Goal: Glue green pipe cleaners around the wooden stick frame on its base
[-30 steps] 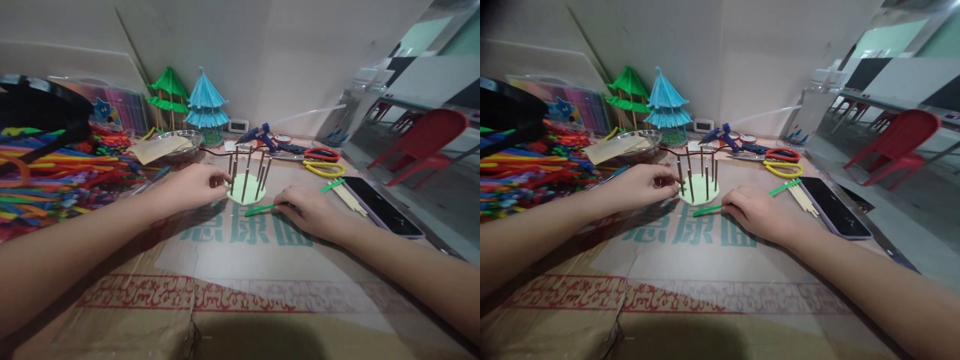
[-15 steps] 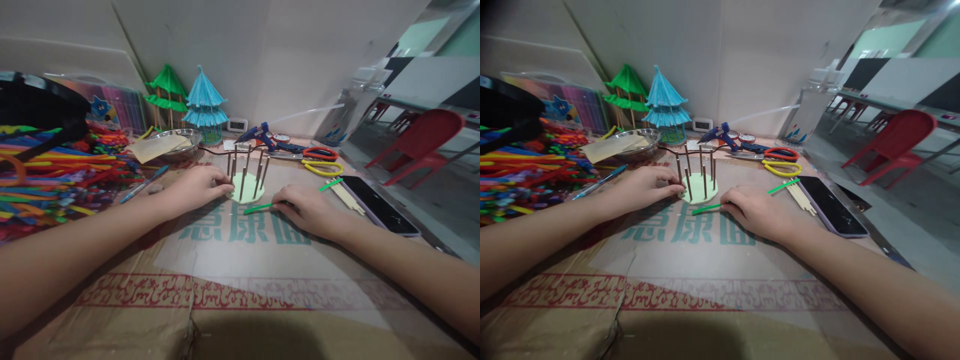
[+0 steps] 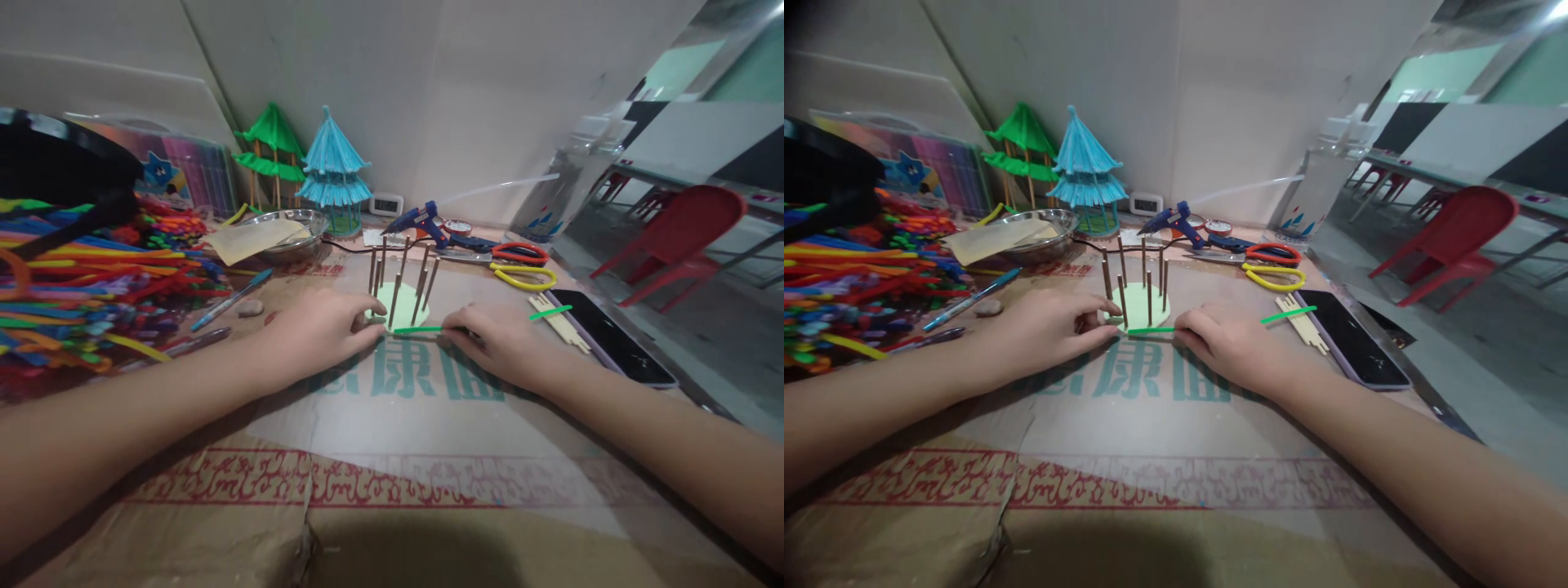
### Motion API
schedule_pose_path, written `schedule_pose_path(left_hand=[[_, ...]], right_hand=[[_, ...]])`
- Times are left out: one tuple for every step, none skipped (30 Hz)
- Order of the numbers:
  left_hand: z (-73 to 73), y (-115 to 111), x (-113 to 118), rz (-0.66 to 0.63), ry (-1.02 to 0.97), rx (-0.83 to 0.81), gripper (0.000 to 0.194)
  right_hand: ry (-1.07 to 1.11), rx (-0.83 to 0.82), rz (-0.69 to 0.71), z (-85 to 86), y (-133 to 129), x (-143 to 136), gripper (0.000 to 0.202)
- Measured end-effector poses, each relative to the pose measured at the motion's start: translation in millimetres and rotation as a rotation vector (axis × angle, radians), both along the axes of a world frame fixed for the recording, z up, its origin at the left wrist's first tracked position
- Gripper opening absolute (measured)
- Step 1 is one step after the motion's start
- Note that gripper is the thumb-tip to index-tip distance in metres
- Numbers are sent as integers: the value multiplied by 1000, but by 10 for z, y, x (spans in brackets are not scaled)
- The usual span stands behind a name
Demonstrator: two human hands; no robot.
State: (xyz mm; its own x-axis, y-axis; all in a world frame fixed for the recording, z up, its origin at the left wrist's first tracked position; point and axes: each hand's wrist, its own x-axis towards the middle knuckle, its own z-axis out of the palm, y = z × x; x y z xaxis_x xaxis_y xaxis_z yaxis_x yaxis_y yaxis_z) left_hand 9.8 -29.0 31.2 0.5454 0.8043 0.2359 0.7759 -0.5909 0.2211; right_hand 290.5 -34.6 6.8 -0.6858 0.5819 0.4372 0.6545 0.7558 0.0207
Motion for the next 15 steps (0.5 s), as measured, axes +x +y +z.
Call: schedule_pose_path(left_hand=[[-25,-6,15,-7,-11,-24,28],[-49,-4,29,-14,-28,-51,28],[-71,4,39,-22,-49,-76,28],[-90,15,46,-33,-71,-93,28],[-105,28,51,-42,-91,-100,27],[-118,39,54,-50,-108,-99,26],[-127,48,56,-56,-122,-92,26],[-134,54,56,-60,-132,-86,26],[-139,57,56,-59,-136,-82,26],[-143,58,56,-55,-135,-79,26],[-149,58,56,-48,-130,-80,26],[-156,57,57,-40,-124,-84,26],[-167,56,59,-34,-121,-89,26],[-181,53,64,-32,-122,-91,26],[-197,49,71,-33,-126,-90,26]], right_hand=[[-18,20,5,3,3,-12,26],[-36,33,9,7,8,-26,27],[-50,38,7,10,13,-40,28],[-57,35,3,12,19,-55,28],[-59,27,0,14,26,-68,28],[-62,13,0,15,33,-81,26],[-63,-1,2,14,40,-93,25],[-62,-10,5,13,48,-103,24],[-60,-12,8,11,55,-113,23],[-59,-12,15,10,62,-122,22],[-56,-7,20,9,68,-130,22],[-55,-2,24,10,73,-138,22],[-57,2,26,12,77,-145,22],[-62,1,27,15,79,-151,21],[-66,-4,27,19,80,-156,21]])
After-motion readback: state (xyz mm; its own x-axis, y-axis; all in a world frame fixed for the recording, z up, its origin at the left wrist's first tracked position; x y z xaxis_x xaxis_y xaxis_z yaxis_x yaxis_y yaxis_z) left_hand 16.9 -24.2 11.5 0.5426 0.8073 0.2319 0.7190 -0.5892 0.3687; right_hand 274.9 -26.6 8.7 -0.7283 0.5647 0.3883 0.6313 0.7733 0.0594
